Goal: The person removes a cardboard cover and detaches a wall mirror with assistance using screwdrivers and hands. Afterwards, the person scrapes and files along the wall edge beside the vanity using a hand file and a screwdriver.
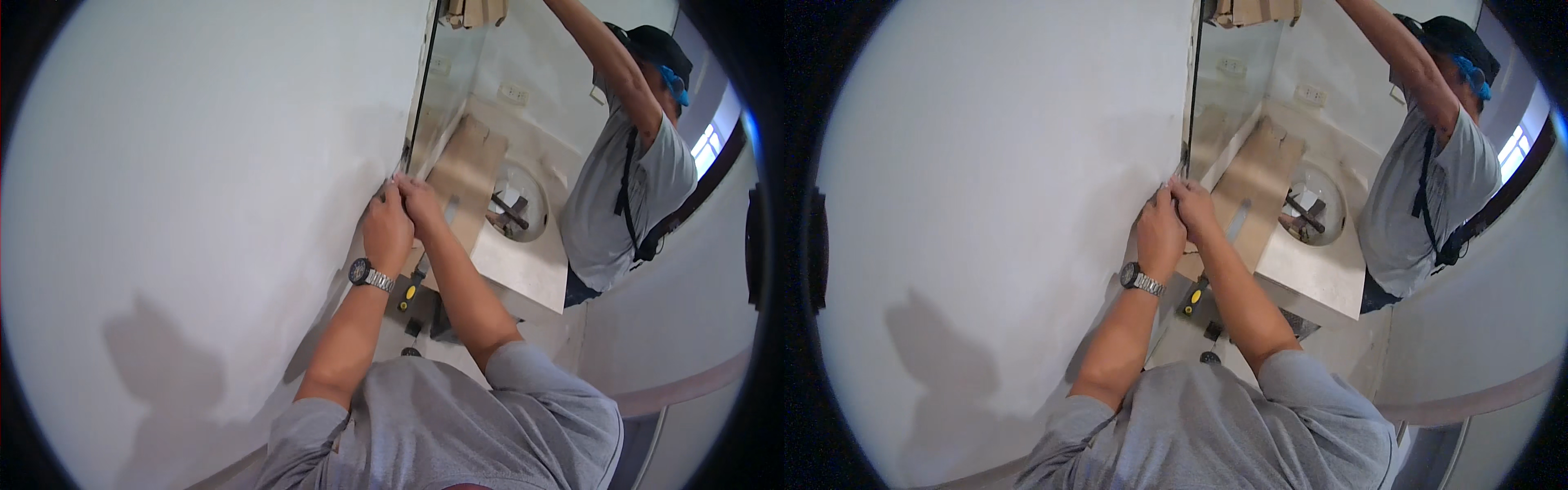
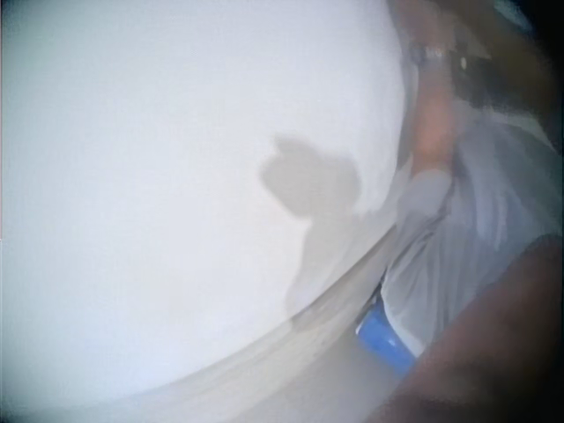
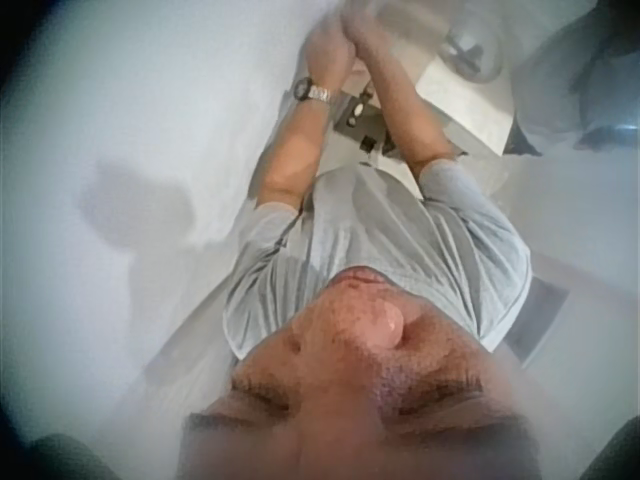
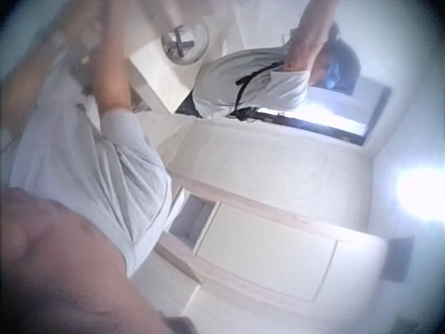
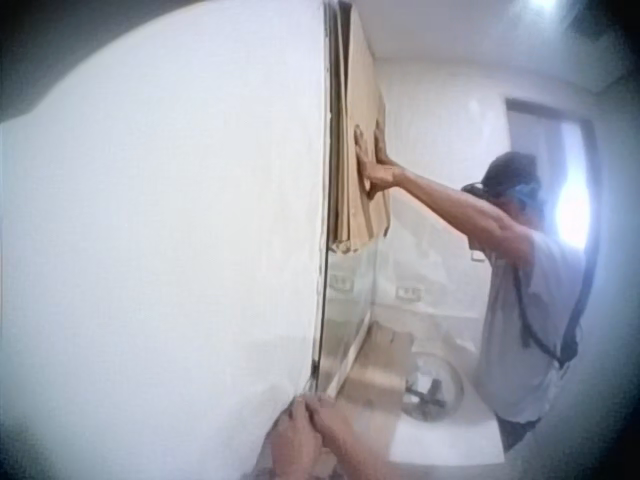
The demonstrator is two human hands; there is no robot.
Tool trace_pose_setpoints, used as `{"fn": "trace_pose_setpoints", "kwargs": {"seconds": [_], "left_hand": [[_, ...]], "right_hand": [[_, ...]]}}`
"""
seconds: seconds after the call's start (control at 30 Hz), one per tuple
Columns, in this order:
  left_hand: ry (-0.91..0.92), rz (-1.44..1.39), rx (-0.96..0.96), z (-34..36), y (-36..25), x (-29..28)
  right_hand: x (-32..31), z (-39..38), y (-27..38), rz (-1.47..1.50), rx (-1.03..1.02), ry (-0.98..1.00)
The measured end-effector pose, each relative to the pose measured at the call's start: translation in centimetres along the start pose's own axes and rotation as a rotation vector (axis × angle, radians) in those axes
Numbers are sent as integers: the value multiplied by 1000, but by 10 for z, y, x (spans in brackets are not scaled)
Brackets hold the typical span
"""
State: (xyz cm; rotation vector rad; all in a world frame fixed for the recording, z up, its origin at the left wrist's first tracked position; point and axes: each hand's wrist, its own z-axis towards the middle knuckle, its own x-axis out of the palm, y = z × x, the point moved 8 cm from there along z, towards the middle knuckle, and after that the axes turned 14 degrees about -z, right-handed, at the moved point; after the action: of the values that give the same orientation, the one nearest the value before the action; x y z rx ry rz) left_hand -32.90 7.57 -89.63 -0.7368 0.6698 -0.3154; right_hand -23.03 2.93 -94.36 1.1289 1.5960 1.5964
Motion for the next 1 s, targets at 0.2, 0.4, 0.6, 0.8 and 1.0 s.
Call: {"fn": "trace_pose_setpoints", "kwargs": {"seconds": [0.2,0.4,0.6,0.8,1.0], "left_hand": [[55,-175,-130,-33,-8,-20],[-124,-1016,-553,-36,61,12],[-75,-1355,-838,-34,46,35],[-43,-1322,-819,-20,33,43],[-100,-1350,-865,-12,43,47]], "right_hand": [[-8,13,3,196,-46,26],[21,-10,-5,-13,224,9],[-2,10,-6,-118,81,-61],[-23,33,2,-312,-57,-180],[2,17,9,-162,56,12]]}}
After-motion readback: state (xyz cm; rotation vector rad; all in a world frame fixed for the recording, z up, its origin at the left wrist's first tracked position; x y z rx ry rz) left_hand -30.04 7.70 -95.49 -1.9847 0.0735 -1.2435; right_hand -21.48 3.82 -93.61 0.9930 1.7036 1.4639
